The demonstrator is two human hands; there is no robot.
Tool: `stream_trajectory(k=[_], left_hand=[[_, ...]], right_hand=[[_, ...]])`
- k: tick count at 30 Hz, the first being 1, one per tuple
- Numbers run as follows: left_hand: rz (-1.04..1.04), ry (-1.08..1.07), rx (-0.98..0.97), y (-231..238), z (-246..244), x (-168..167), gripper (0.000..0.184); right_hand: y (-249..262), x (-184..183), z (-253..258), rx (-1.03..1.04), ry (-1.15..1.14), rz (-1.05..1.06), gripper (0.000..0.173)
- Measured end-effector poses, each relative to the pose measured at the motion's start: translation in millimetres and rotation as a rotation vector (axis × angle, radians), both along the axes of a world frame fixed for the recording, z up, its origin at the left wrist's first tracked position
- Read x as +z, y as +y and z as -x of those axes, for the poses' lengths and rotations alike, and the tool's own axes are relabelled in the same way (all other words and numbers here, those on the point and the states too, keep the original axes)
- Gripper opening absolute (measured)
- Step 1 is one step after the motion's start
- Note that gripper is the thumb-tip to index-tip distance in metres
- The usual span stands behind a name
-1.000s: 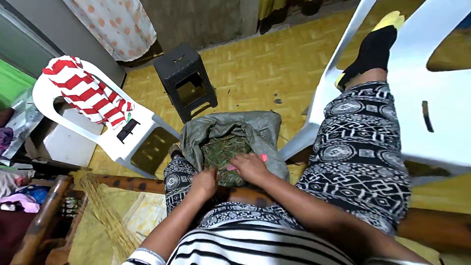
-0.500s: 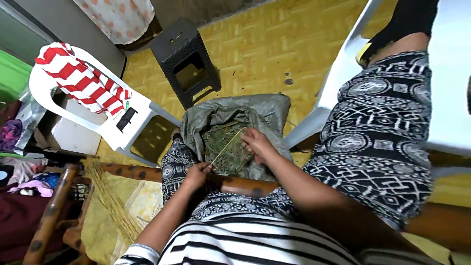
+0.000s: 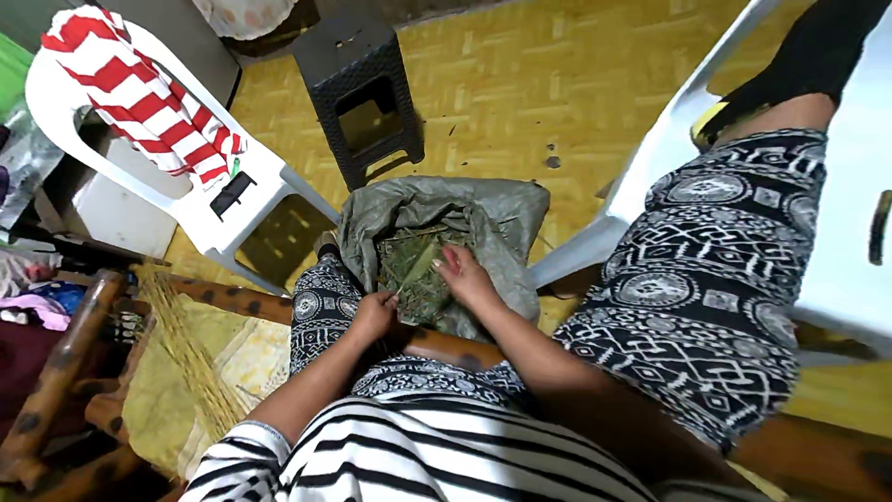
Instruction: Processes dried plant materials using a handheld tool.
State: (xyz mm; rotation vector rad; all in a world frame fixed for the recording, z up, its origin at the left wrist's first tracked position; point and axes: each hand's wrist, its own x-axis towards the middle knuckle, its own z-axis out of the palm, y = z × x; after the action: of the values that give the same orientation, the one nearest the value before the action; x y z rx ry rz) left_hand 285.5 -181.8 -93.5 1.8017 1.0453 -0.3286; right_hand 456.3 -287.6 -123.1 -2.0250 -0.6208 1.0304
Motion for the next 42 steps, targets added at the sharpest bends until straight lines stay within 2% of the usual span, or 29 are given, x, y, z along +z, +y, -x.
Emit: stream_trajectory(k=[4,7,10,14,19,23,28,33,35,38,42], left_hand=[[0.008,0.017,0.058,5,-4,3,0.033],[0.009,0.035,0.068,7,-6,2,0.033],[0.037,0.038,0.081,8,-7,-1,0.032],[0.055,0.047,0.085,9,-6,-3,0.031],[0.044,0.096,0.046,11,2,-7,0.032],[0.092,0.109,0.078,8,11,-6,0.031],[0.115,0.116,0.088,11,16,-8,0.030],[0.119,0.121,0.070,11,19,-1,0.029],[0.128,0.118,0.121,13,18,-2,0.029],[0.163,0.091,0.185,16,11,-6,0.028],[0.259,0.039,0.246,15,4,-5,0.025]], right_hand=[[-2,5,18,0.276,-0.189,0.004,0.043],[-1,4,32,0.458,-0.284,0.058,0.044],[0,4,36,0.546,-0.321,0.125,0.047],[3,0,36,0.551,-0.371,0.164,0.047],[8,-14,22,0.415,-0.363,0.219,0.046],[9,-28,9,0.386,-0.359,0.229,0.045],[10,-23,15,0.360,-0.298,0.265,0.045],[8,-20,-5,0.215,-0.286,0.285,0.043],[9,-14,0,0.250,-0.272,0.203,0.043],[9,-11,21,0.437,-0.273,0.108,0.045],[5,-9,38,0.619,-0.320,0.115,0.046]])
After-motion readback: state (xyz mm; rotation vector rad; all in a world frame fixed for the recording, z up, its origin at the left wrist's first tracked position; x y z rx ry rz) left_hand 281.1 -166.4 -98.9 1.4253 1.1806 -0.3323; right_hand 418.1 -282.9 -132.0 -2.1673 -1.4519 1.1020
